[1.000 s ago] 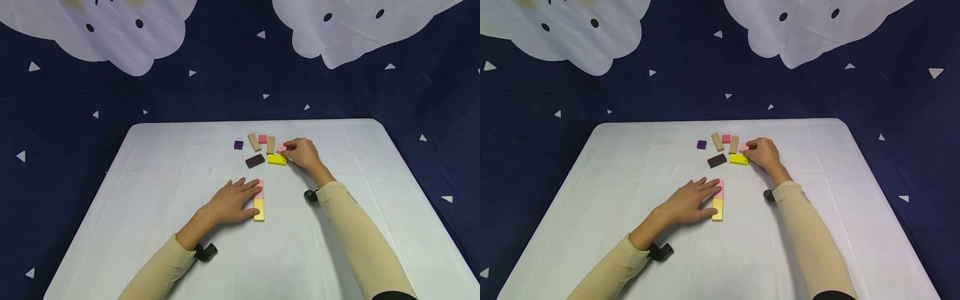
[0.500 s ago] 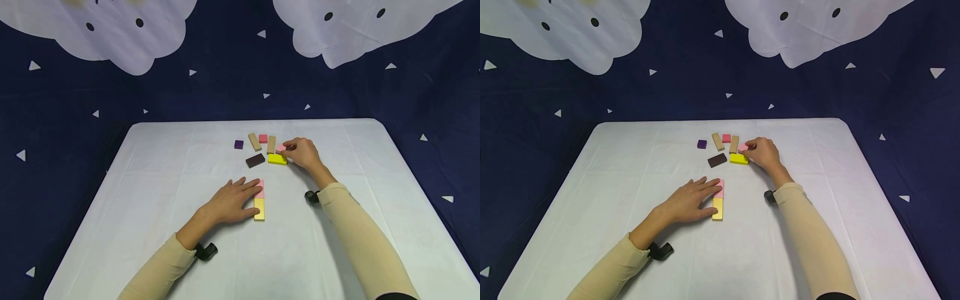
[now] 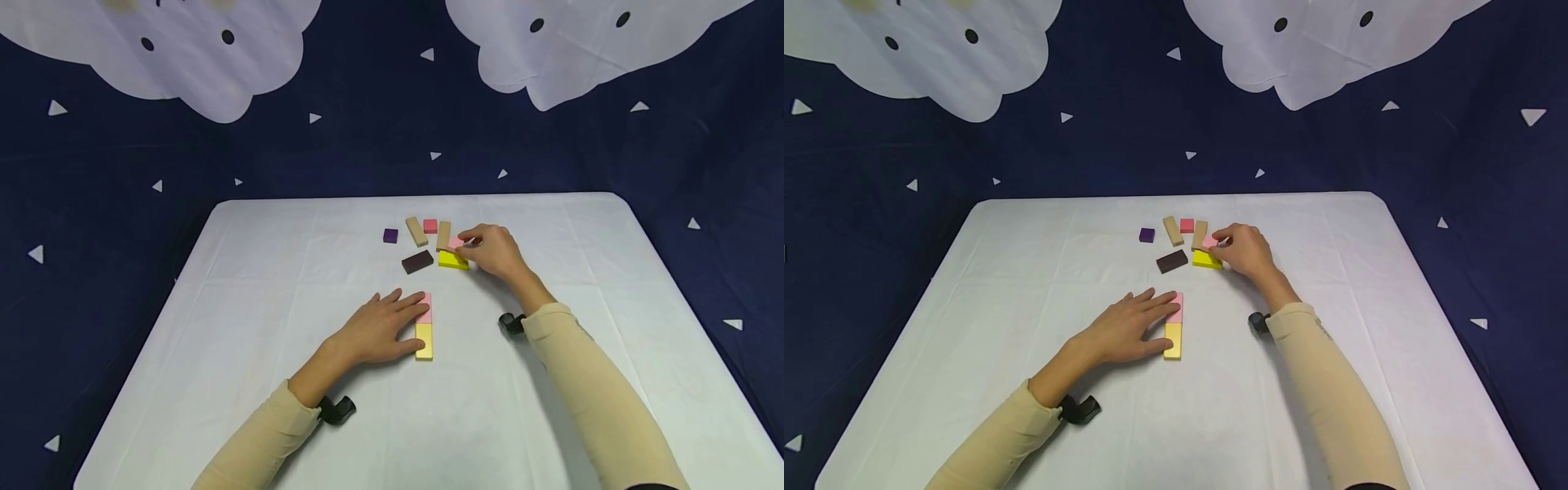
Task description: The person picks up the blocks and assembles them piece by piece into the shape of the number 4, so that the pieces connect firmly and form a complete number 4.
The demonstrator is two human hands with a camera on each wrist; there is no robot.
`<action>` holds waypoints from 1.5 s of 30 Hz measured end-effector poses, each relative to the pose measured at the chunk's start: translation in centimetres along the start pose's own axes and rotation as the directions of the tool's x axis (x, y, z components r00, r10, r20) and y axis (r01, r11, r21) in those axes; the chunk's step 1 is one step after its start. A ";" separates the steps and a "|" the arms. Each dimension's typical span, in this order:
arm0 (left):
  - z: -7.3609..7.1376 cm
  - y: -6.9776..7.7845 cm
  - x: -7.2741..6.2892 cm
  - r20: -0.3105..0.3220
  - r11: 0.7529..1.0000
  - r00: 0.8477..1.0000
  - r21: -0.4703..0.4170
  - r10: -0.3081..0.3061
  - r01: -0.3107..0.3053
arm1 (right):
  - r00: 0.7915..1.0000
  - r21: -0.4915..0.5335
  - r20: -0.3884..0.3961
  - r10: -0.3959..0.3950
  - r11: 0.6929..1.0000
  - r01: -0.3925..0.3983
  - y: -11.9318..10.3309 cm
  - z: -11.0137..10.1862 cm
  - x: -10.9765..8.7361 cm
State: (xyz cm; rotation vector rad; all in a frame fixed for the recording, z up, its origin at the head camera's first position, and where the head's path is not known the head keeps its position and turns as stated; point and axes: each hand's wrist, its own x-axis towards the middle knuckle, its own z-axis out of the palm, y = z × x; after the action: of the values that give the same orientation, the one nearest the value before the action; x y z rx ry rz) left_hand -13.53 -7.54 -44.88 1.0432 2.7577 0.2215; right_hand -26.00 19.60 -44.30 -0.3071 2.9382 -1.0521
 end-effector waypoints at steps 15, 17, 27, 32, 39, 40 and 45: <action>-0.3 -0.1 -0.2 -0.038 1.000 0.999 0.007 0.017 -0.017 | 0.988 -0.007 0.037 -0.152 0.988 0.153 -2.3 0.5 -0.7; -0.3 -0.1 -0.2 -0.044 1.000 0.999 0.007 0.020 -0.020 | 0.985 -0.013 0.043 -0.167 0.986 0.168 -2.6 0.6 -0.8; -0.3 -0.2 -0.3 -0.039 1.000 0.999 0.010 0.016 -0.015 | 0.981 0.004 0.081 -0.179 0.984 0.179 -3.8 1.3 -1.3; -0.4 -0.3 -0.4 -0.033 1.000 0.999 0.010 0.012 -0.012 | 0.974 0.014 0.109 -0.198 0.980 0.197 -4.2 1.8 -1.4; -0.2 -0.4 -0.4 -0.043 1.000 0.999 -0.002 0.020 -0.020 | 0.953 -0.026 0.180 -0.243 0.968 0.251 -4.6 2.6 -1.6; -0.2 -0.4 -0.4 -0.043 1.000 0.999 -0.004 0.021 -0.021 | 0.951 -0.038 0.193 -0.243 0.966 0.255 -4.6 2.8 -1.7; 0.1 -0.2 -0.5 -0.040 0.999 0.999 -0.016 0.029 -0.029 | 0.944 -0.073 0.237 -0.228 0.965 0.251 -4.7 3.4 -2.2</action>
State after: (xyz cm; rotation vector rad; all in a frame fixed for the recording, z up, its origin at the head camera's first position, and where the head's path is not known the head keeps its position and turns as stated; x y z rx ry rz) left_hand -13.25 -7.98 -44.99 1.0868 2.7725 0.2724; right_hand -22.79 14.35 -44.12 -0.7511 2.8009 -0.8197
